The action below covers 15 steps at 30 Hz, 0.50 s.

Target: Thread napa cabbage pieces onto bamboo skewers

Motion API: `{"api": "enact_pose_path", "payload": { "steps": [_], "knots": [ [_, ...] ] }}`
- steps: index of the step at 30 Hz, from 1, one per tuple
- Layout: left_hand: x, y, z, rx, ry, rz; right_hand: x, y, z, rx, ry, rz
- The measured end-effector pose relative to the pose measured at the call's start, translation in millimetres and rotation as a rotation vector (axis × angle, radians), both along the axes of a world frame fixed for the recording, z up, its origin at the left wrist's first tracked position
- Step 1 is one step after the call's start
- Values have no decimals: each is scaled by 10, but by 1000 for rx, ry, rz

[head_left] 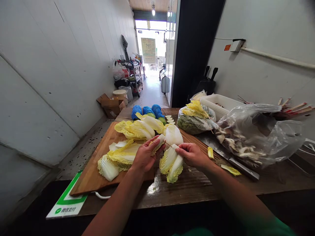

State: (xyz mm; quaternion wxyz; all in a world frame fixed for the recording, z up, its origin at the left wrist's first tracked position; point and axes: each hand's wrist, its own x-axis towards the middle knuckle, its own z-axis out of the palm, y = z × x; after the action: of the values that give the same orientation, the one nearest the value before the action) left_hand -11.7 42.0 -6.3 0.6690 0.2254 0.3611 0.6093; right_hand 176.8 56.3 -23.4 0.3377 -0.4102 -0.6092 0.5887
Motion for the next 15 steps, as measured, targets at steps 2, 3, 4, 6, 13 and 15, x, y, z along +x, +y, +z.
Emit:
{"api": "enact_pose_path", "payload": {
  "steps": [2,3,4,6,13,15],
  "knots": [
    [6,-1,1,-1,3,2,-6,-3,3,-9,3,-4],
    [10,-1,1,-1,5,5,-9,-5,5,-13,6,-5],
    [13,-1,2,-1,9,11,-13,-7,8,-16,8,-8],
    [19,-3,5,-7,13,20,-21,-11,14,-19,14,-16],
    [34,-7,16,-9,-2,13,-34,-24,27,-28,35,-32],
    [37,-7,16,-12,0,12,-36,-25,18,-30,40,-34]
  ]
}}
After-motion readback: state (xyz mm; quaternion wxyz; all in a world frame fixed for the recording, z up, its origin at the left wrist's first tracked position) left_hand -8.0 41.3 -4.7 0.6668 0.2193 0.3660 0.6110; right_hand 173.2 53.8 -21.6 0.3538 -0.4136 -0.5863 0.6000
